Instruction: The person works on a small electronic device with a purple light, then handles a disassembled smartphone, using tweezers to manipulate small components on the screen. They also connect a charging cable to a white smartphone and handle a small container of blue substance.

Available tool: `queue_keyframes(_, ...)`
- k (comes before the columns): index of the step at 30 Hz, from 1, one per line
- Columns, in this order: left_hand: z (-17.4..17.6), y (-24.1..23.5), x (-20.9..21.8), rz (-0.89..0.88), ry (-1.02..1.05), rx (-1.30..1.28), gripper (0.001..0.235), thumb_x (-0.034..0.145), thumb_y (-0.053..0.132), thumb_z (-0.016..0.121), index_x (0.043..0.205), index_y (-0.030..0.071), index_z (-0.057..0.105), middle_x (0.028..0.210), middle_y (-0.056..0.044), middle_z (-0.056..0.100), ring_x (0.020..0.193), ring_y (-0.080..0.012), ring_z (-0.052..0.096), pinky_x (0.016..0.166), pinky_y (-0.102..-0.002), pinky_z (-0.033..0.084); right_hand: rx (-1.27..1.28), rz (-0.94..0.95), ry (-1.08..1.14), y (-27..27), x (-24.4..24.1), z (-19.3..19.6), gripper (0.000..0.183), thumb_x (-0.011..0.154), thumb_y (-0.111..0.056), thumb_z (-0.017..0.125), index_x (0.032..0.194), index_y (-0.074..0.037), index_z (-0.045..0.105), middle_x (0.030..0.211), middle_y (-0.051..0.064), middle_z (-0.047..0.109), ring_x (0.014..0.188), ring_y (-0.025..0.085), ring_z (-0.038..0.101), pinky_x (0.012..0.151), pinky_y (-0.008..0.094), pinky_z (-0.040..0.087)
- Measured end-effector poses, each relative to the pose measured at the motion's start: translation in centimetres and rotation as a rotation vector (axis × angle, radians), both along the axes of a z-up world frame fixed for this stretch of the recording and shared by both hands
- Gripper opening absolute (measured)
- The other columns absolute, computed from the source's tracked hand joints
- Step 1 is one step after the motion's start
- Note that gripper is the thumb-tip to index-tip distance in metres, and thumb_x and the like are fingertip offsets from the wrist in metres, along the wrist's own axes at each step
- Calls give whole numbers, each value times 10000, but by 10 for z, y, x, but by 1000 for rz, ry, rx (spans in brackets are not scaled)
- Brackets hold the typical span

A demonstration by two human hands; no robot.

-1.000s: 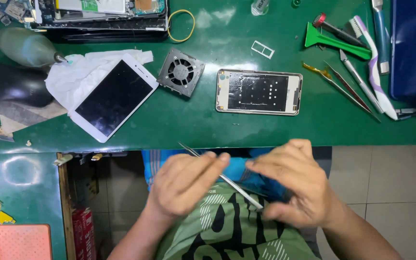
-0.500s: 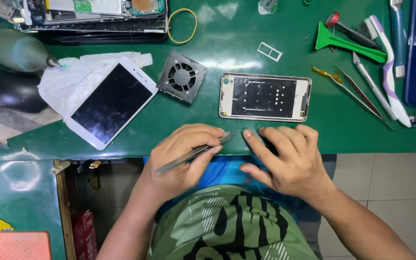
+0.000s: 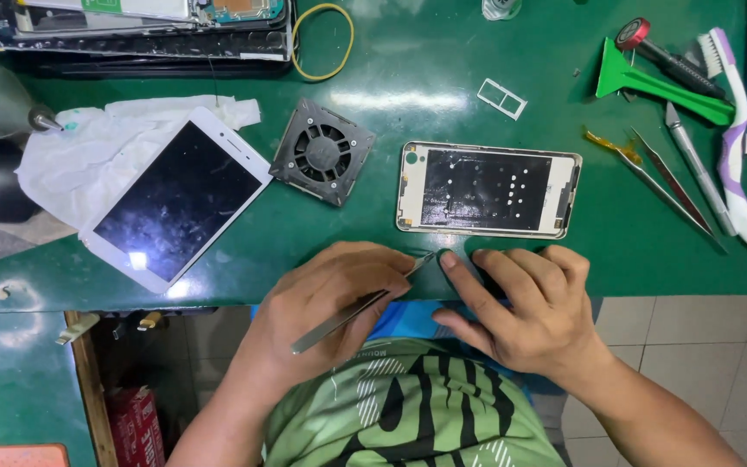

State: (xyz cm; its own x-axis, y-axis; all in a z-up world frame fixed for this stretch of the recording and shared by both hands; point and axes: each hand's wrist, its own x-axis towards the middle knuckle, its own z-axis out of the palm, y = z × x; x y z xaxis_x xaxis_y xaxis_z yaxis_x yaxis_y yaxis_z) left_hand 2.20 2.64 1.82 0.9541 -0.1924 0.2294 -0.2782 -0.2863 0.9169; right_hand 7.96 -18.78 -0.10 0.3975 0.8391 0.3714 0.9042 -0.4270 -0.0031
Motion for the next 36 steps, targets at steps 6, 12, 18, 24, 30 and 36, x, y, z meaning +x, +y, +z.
queue_keyframes(6,0,0,1,9,-11,24,192,817,-16,558,975,48,470,986,-113,568,924,-277,592,757,-359,516,-11,-1,8,0,1,0,431,840,-489,528,1062,-125,589,882,76,520,758,210,477,673,342,321)
queue_keyframes(12,-2,-6,2,58,-71,15,107,819,21,508,926,21,507,942,-132,593,878,-295,620,744,-355,545,108,20,374,-9,4,15,437,823,-426,495,1074,-71,534,954,103,540,831,227,553,711,352,304)
queue_keyframes(18,-3,-10,0,138,-145,-30,51,770,-14,550,818,3,549,832,-120,621,821,-247,638,746,-303,532,13,-697,-26,-57,18,33,183,849,-110,677,1017,-37,671,938,126,530,858,263,489,723,370,307)
queue_keyframes(24,-7,-10,-5,166,-161,-19,45,777,0,546,818,20,546,834,-111,625,810,-230,638,736,-281,519,-96,-750,-73,-77,24,23,130,832,-115,687,947,-72,645,917,100,520,831,276,498,661,392,300)
queue_keyframes(30,-6,-9,-8,165,-178,-11,80,766,-4,577,836,20,544,858,-107,628,805,-215,633,727,-272,522,-57,-747,7,-74,8,43,119,853,-68,620,959,-27,581,971,90,609,854,244,547,789,362,306)
queue_keyframes(36,-6,-10,-10,184,-191,-13,76,764,-7,577,831,17,548,847,-114,626,807,-219,632,733,-277,523,33,-650,17,-78,-4,50,109,873,-53,620,960,8,596,949,109,637,844,225,582,809,340,299)
